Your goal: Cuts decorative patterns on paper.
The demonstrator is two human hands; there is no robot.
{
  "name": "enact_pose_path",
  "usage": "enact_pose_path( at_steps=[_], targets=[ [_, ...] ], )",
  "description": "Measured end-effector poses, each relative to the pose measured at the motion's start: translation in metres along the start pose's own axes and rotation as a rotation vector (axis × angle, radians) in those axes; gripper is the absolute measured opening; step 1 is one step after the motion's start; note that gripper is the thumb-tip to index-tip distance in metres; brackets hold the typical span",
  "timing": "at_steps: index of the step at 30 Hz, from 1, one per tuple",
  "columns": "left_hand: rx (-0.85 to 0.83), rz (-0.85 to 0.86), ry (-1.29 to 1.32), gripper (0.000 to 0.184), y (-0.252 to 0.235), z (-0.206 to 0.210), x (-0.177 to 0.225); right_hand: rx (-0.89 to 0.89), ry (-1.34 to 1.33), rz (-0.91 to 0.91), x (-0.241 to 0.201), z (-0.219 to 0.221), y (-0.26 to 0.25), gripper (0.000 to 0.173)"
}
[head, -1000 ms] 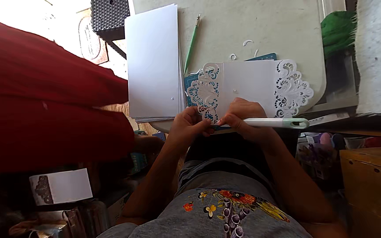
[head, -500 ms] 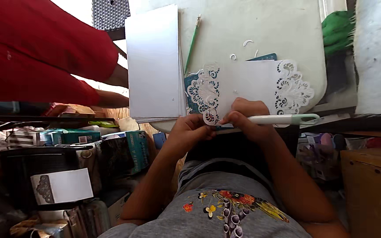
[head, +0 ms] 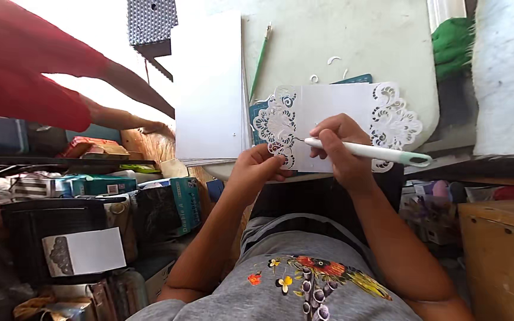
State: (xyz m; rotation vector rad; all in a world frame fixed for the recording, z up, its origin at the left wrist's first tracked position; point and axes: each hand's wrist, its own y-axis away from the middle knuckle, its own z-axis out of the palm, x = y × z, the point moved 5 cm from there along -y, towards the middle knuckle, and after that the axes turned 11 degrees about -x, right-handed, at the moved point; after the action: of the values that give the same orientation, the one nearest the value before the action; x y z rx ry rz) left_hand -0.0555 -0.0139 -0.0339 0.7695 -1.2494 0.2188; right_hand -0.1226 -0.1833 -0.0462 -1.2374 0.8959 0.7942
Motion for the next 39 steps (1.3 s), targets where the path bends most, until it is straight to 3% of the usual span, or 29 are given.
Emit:
enact_pose_path(
  at_steps=[3,13,25,39],
  targets=[
    [0.025,-0.049,-0.084,0.008,-0.003,-0.001,0.003,0.025,0.021,0.016,0.0,0.0,0.0,0.011],
    [0.034,-0.059,-0.097,0.007,0.0,-0.004,0.006,0.014,0.039,0.11,-0.005,0.004,-0.009,0.013],
    [0.034,-0.074,-0.107,0.009,0.005,-0.016,0.002,-0.139,0.122,0.008,-0.002,0.016,-0.005,0.011],
    [0.024,-0.059,-0.097,0.01,0.004,-0.017,0.002,-0.164,0.156,-0.021,-0.002,0.018,-0.005,0.014]
  ],
)
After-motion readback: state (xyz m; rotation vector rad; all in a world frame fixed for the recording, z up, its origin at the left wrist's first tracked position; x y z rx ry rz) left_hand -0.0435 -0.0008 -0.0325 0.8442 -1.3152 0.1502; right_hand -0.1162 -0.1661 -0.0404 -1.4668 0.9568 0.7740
